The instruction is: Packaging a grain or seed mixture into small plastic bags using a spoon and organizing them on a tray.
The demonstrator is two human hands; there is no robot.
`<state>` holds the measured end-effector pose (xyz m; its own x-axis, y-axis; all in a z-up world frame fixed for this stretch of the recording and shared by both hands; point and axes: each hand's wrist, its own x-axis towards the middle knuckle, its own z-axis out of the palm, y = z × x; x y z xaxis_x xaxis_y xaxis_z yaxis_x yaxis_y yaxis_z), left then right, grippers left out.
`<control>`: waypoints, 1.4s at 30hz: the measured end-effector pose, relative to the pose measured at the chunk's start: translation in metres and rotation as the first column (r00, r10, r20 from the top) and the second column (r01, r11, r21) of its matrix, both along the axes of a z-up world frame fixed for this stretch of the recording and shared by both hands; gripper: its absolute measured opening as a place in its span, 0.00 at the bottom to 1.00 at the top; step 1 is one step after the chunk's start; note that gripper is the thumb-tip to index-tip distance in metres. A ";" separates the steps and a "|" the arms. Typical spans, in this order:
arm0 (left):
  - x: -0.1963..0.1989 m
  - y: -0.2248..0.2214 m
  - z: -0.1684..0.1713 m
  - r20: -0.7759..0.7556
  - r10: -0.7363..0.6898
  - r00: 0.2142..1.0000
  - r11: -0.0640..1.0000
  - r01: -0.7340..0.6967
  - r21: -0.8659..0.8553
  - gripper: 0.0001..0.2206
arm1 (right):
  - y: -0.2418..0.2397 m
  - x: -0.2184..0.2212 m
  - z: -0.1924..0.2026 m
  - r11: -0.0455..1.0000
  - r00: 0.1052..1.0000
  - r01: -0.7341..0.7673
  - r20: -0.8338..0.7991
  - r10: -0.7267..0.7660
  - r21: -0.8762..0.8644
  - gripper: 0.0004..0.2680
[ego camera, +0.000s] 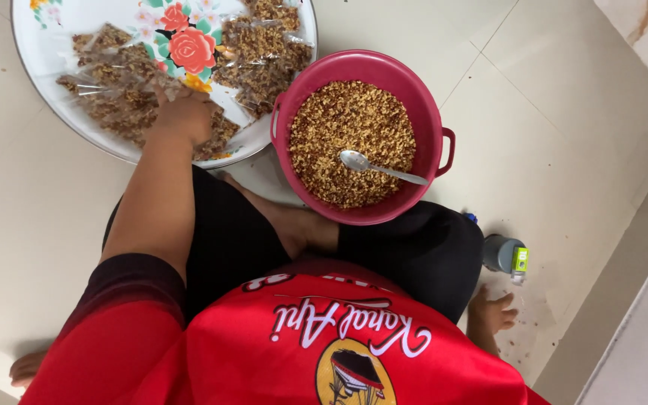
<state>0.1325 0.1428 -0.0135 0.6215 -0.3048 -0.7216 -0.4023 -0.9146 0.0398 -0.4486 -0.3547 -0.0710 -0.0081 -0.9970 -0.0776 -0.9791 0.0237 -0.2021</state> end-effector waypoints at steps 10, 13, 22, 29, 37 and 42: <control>-0.009 -0.002 -0.001 0.088 -0.009 0.996 0.996 0.016 -0.087 0.31 | 0.026 0.013 0.019 0.933 0.974 0.058 -0.224 0.025 0.355 0.21; -0.010 0.002 -0.003 0.132 0.047 0.990 0.972 -0.015 -0.233 0.30 | 0.018 -0.008 -0.007 0.951 0.956 -0.065 -0.255 0.146 0.302 0.18; -0.003 0.022 -0.049 0.479 0.133 0.868 0.730 0.241 -0.639 0.18 | 0.025 -0.006 0.013 0.969 0.919 -0.110 -0.348 0.184 0.222 0.18; -0.007 0.016 -0.046 0.568 0.150 0.809 0.648 0.354 -0.675 0.14 | 0.020 0.009 0.033 0.911 0.825 -0.034 -0.503 0.258 0.411 0.12; -0.011 0.012 -0.037 0.513 0.114 0.851 0.661 0.321 -0.679 0.15 | 0.018 0.003 0.032 0.922 0.842 -0.165 -0.437 0.316 0.350 0.13; -0.011 0.016 -0.039 0.574 0.151 0.805 0.609 0.382 -0.696 0.13 | 0.002 -0.007 0.040 0.925 0.735 -0.186 -0.577 0.355 0.332 0.12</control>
<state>0.1219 0.1585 -0.0527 0.7117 -0.6539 0.2568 -0.6912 -0.5863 0.4225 -0.4552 -0.3523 -0.0310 0.1289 -0.9144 -0.3838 -0.8562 -0.2980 0.4222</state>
